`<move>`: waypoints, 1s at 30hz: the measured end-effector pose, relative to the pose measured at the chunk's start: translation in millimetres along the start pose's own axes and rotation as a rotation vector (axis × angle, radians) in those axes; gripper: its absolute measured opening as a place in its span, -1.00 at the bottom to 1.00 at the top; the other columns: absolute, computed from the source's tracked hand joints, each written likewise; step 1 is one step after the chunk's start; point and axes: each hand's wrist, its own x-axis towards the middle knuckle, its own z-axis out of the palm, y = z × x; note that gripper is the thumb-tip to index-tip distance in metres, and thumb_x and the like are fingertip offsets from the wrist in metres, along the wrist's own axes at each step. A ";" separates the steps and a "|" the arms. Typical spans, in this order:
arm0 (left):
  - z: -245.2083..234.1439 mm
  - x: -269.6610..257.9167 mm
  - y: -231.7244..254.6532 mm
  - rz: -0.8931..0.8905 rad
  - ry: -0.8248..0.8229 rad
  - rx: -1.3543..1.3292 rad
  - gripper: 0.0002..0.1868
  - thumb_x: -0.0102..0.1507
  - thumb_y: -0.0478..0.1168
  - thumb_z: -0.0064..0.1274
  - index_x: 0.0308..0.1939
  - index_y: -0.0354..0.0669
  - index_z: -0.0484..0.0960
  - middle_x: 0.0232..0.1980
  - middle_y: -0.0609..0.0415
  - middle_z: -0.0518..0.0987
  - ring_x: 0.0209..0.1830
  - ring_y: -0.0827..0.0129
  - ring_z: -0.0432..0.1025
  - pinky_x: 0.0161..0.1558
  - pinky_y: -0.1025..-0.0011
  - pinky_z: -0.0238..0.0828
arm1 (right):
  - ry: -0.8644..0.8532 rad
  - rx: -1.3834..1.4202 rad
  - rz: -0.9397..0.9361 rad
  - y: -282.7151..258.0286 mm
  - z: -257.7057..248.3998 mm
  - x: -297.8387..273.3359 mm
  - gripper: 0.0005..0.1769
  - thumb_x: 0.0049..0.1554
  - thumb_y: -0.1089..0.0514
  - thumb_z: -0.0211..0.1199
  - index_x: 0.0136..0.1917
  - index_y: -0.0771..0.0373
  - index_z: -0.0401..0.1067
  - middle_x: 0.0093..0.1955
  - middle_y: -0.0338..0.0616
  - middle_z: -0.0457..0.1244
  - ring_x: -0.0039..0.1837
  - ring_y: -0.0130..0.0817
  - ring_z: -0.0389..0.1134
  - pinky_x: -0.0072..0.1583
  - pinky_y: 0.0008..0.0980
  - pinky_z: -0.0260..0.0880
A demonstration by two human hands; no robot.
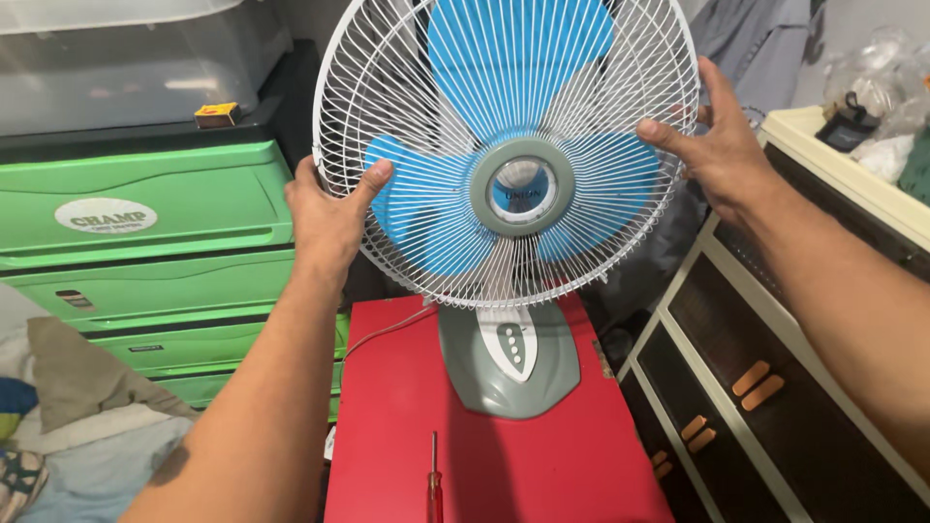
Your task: The person reassembles an electric fan by hand, securing the fan blades to the motor hub and then attaching the front wire cage. The fan is placed on a red surface in a room with green storage drawers.
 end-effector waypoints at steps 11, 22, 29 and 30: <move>-1.8 -4.4 -3.1 -0.071 -0.020 0.050 0.23 -0.05 0.39 0.42 0.43 -0.32 0.27 0.33 -0.21 0.29 0.38 -0.01 0.26 0.36 0.13 0.25 | 0.077 0.140 0.325 28.0 -7.2 -24.5 0.21 -0.04 -0.50 0.24 0.66 0.03 -0.14 0.62 -0.05 0.04 0.60 -0.02 0.06 0.46 0.32 -0.01; -5.7 -1.9 0.6 -0.051 -0.171 0.036 0.53 -0.05 0.34 0.47 0.62 -0.28 -0.24 0.58 -0.38 -0.04 0.60 -0.14 -0.02 0.47 0.10 0.06 | 0.293 0.860 1.082 137.3 24.3 -96.0 0.43 0.02 -0.60 0.14 0.63 0.52 -0.34 0.66 0.44 -0.18 0.67 0.21 -0.14 0.52 0.34 -0.16; -3.0 5.1 -6.6 0.105 -0.168 0.153 0.64 -0.10 0.32 0.59 0.61 -0.28 -0.33 0.54 -0.49 0.04 0.58 -0.20 0.04 0.50 0.11 0.08 | 0.315 1.158 1.052 135.0 58.8 -97.9 0.46 0.10 -0.61 0.09 0.61 0.63 -0.46 0.67 0.46 -0.22 0.66 0.26 -0.18 0.55 0.28 -0.21; -3.1 4.6 -8.5 0.102 -0.171 0.163 0.65 -0.13 0.32 0.58 0.62 -0.25 -0.33 0.52 -0.47 0.07 0.57 -0.20 0.07 0.48 0.11 0.12 | 0.288 1.215 1.024 131.7 61.7 -95.8 0.44 0.11 -0.59 0.09 0.60 0.65 -0.42 0.67 0.46 -0.19 0.66 0.28 -0.16 0.54 0.27 -0.19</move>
